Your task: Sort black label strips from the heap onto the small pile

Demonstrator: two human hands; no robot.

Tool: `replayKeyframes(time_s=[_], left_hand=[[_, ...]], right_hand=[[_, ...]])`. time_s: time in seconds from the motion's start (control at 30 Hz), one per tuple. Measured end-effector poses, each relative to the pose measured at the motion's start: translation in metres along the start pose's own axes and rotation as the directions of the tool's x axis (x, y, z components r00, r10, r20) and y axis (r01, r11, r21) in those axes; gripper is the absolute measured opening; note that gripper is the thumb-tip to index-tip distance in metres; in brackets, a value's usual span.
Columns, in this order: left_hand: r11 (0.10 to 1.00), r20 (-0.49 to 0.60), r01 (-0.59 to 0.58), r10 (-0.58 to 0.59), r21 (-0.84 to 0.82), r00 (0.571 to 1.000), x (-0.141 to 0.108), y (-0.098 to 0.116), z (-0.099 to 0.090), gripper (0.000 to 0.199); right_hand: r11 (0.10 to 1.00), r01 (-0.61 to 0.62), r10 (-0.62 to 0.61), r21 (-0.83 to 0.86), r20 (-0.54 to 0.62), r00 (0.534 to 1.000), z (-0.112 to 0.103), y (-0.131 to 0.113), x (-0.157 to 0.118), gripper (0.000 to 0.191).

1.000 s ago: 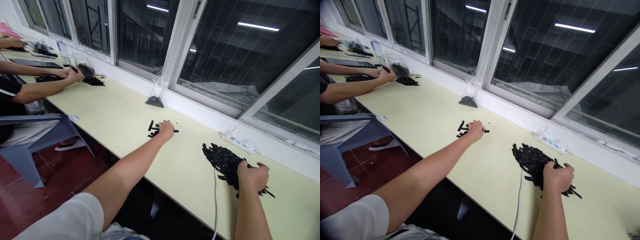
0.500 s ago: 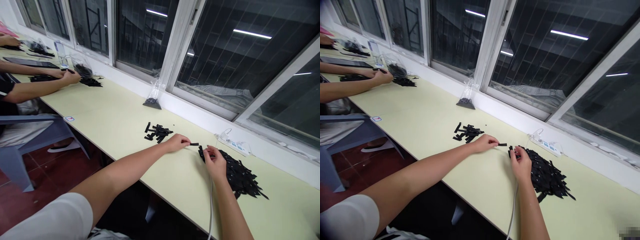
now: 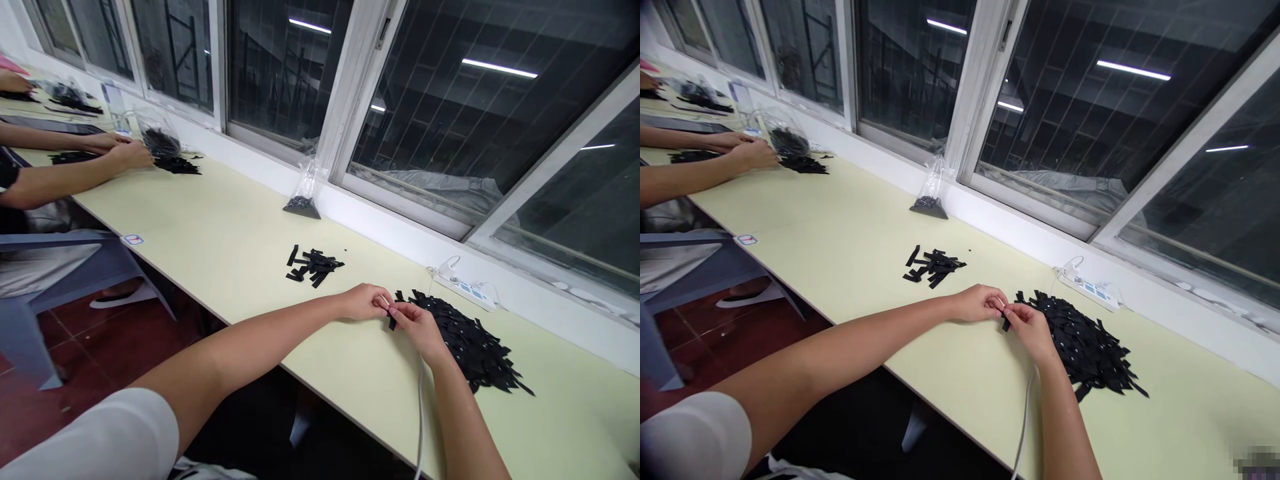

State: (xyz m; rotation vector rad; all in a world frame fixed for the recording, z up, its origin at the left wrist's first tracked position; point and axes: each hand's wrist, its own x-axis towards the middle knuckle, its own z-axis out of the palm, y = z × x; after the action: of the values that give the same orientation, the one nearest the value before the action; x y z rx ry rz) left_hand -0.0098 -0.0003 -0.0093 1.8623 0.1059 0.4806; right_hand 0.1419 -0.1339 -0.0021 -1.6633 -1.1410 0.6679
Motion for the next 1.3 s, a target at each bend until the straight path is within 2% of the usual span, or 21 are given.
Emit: replayKeyframes(time_s=[0.13,0.27,0.43,0.53,0.63,0.7,0.83,0.93,1.1,1.3], left_hand=[[0.995,-0.052,0.047,-0.043,0.084,0.998,0.002,-0.003,-0.002,0.024],[0.979,-0.128,0.108,-0.086,0.173,0.988,0.005,-0.007,-0.007,0.024],[0.977,-0.105,0.075,-0.055,0.2,0.993,0.006,-0.01,-0.009,0.02],[0.935,-0.141,0.02,0.032,0.355,0.989,0.005,-0.004,-0.011,0.022],[0.806,-0.205,-0.036,0.193,0.591,0.96,0.002,0.007,-0.014,0.026],[0.755,-0.196,-0.036,0.216,0.654,0.957,-0.001,0.014,-0.014,0.03],[0.777,-0.033,-0.062,0.106,0.626,0.994,-0.008,0.019,-0.006,0.037],[0.779,0.039,-0.115,0.116,0.616,0.993,-0.008,0.014,0.001,0.033],[0.817,0.017,-0.103,0.113,0.568,0.993,-0.004,0.009,-0.001,0.025],[0.876,-0.034,-0.06,0.087,0.478,0.996,-0.001,0.008,-0.005,0.03]], right_hand=[[0.998,0.01,-0.01,-0.059,0.002,1.0,-0.003,0.007,0.002,0.053],[0.996,-0.003,0.006,-0.085,0.04,0.999,-0.003,0.005,0.001,0.053],[0.992,0.013,-0.001,-0.125,0.093,0.996,0.0,-0.003,-0.002,0.051],[0.99,0.008,-0.002,-0.142,0.039,0.999,0.002,0.0,-0.001,0.048],[0.978,0.017,-0.029,-0.209,-0.055,0.998,0.002,0.005,0.001,0.043],[0.955,0.039,-0.075,-0.294,-0.111,0.991,0.003,0.006,0.002,0.038],[0.896,0.132,-0.197,-0.424,-0.114,0.974,0.01,0.002,0.001,0.033],[0.843,0.213,-0.29,-0.494,-0.082,0.954,0.017,-0.001,0.0,0.029],[0.769,0.321,-0.39,-0.553,-0.007,0.921,0.022,-0.002,0.0,0.024],[0.734,0.387,-0.439,-0.559,0.045,0.897,0.024,-0.004,-0.001,0.024]])
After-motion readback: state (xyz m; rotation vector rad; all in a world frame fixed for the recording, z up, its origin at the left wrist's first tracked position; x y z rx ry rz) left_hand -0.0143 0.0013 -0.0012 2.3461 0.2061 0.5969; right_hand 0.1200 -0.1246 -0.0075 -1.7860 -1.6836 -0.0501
